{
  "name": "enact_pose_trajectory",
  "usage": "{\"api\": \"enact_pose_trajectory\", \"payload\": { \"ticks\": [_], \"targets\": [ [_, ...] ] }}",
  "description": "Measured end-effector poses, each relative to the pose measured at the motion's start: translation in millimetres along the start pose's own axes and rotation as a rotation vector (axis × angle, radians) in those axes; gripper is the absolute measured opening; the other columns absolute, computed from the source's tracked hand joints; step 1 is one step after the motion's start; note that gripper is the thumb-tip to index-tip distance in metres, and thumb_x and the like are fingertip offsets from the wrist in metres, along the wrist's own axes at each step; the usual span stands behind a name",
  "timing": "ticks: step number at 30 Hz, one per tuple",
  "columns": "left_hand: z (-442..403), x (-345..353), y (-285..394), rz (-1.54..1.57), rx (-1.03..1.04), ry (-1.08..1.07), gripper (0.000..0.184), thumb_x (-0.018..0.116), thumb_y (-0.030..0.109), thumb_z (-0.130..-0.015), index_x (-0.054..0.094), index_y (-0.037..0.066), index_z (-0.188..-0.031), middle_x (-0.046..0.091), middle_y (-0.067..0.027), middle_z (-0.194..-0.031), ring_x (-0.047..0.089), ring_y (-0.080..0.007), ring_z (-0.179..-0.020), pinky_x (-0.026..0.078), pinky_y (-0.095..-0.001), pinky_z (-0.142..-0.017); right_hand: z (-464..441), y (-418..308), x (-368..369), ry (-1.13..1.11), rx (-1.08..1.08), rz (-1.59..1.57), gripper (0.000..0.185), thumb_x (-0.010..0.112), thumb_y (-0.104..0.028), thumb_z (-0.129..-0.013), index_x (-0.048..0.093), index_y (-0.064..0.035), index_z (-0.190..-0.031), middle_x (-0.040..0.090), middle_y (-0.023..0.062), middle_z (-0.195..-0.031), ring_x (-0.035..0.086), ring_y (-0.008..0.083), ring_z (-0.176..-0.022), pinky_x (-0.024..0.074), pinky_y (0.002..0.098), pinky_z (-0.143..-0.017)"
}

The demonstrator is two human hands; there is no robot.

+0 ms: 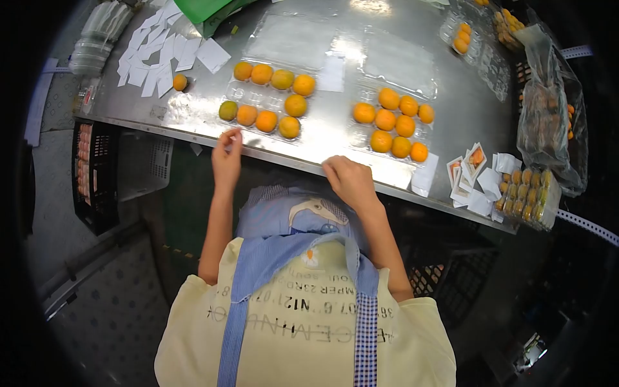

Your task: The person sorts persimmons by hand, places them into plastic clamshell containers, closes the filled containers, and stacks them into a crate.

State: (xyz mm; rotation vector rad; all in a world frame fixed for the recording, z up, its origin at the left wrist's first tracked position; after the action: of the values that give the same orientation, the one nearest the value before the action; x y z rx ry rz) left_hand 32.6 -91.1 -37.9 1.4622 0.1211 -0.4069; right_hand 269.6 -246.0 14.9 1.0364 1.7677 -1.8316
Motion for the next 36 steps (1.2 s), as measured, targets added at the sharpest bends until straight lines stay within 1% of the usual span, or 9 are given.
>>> {"api": "enact_pose_trajectory", "payload": {
  "ticks": [4, 8, 15, 18, 19, 21, 24, 26, 36],
  "targets": [
    [-79, -54, -15, -0.37, 0.221, 0.206, 0.026, 0.054, 0.015, -0.088, 0.061, 0.004, -0.111, 0.063, -0.0117, -0.096, 0.059, -0.0237, -0.079, 0.048, -0.0332, -0.074, -51, -42, 38, 0.015, -0.061, 0.036, 0.022, 0.067, -0.019, -0.077, 0.06, -0.0068, -0.094, 0.061, 0.0102, -0.088, 0.058, 0.0289, -0.082, 0.0482, 0.0368, -0.069],
    [-120, -33, -62, -0.079, -0.2, -0.2, 0.032, 0.05, 0.019, -0.093, 0.058, 0.001, -0.118, 0.059, -0.0063, -0.083, 0.056, -0.01, -0.059, 0.051, -0.023, -0.052, -102, -74, 64, 0.089, -0.226, 0.144, 0.039, 0.073, -0.022, -0.069, 0.058, -0.0074, -0.102, 0.056, 0.0084, -0.099, 0.051, 0.0279, -0.095, 0.0441, 0.0372, -0.079],
    [-103, -16, -52, 0.24, -0.325, -0.255, 0.028, 0.049, 0.014, -0.093, 0.058, -0.002, -0.115, 0.061, -0.0105, -0.085, 0.061, -0.013, -0.056, 0.054, -0.0239, -0.051, -132, -48, 89, -0.145, -0.149, 0.365, 0.043, 0.074, -0.023, -0.065, 0.061, -0.011, -0.104, 0.058, 0.0054, -0.103, 0.049, 0.0261, -0.103, 0.0379, 0.0372, -0.085],
    [-95, -6, -63, 0.268, -0.405, -0.322, 0.029, 0.049, 0.015, -0.094, 0.056, 0.0, -0.118, 0.062, -0.0093, -0.082, 0.061, -0.0118, -0.06, 0.052, -0.0236, -0.052, -134, -41, 68, -0.057, -0.13, 0.237, 0.028, 0.071, -0.019, -0.07, 0.064, -0.0098, -0.095, 0.062, 0.0056, -0.094, 0.053, 0.025, -0.095, 0.0379, 0.0376, -0.083],
    [-97, -9, -61, 0.045, -0.372, -0.363, 0.03, 0.052, 0.014, -0.091, 0.056, 0.002, -0.119, 0.062, -0.0102, -0.089, 0.062, -0.0143, -0.07, 0.052, -0.0265, -0.059, -133, -37, 62, -0.045, -0.098, 0.177, 0.024, 0.071, -0.018, -0.071, 0.065, -0.0094, -0.093, 0.063, 0.0059, -0.092, 0.054, 0.0248, -0.093, 0.0378, 0.0379, -0.083],
    [-101, -22, -17, -0.372, 0.084, -0.195, 0.032, 0.056, 0.013, -0.086, 0.056, 0.003, -0.117, 0.061, -0.0121, -0.1, 0.061, -0.0196, -0.083, 0.05, -0.0306, -0.07, -134, -32, 48, -0.008, -0.05, 0.137, 0.021, 0.071, -0.018, -0.072, 0.066, -0.0088, -0.089, 0.063, 0.0066, -0.088, 0.056, 0.0246, -0.089, 0.0377, 0.0382, -0.083],
    [-111, -12, -8, -0.115, 0.015, -0.174, 0.034, 0.059, 0.012, -0.082, 0.057, 0.003, -0.114, 0.058, -0.0146, -0.108, 0.057, -0.0267, -0.095, 0.046, -0.0348, -0.083, -140, -35, 47, -0.052, -0.059, 0.272, 0.034, 0.075, -0.022, -0.068, 0.064, -0.0089, -0.098, 0.062, 0.0082, -0.094, 0.054, 0.0265, -0.093, 0.0373, 0.0389, -0.085],
    [-111, -7, 3, -0.174, 0.258, -0.09, 0.032, 0.059, 0.009, -0.078, 0.057, 0.002, -0.11, 0.057, -0.0164, -0.108, 0.052, -0.0327, -0.106, 0.039, -0.0394, -0.095, -143, -53, 56, -0.058, -0.153, 0.372, 0.045, 0.076, -0.026, -0.066, 0.061, -0.0092, -0.105, 0.061, 0.0078, -0.1, 0.052, 0.0285, -0.103, 0.0334, 0.0439, -0.093],
    [-101, -2, 63, -0.075, 0.337, -0.132, 0.026, 0.057, 0.004, -0.081, 0.056, 0.006, -0.107, 0.054, -0.011, -0.107, 0.054, -0.0283, -0.096, 0.044, -0.0355, -0.087, -148, -71, 64, -0.168, -0.233, 0.31, 0.05, 0.077, -0.009, -0.059, 0.059, -0.0064, -0.105, 0.058, 0.0095, -0.101, 0.051, 0.0281, -0.102, 0.0312, 0.0421, -0.097]
  ]
}}
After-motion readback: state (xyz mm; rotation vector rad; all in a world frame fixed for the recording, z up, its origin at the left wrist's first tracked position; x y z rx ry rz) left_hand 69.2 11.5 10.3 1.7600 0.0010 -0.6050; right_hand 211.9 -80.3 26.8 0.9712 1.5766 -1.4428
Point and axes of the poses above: each hand's wrist, its own z-axis away from the middle knuckle, its own x-axis out of the palm, y = z × x, the point moved 8 cm from there along -z, towards the middle knuckle
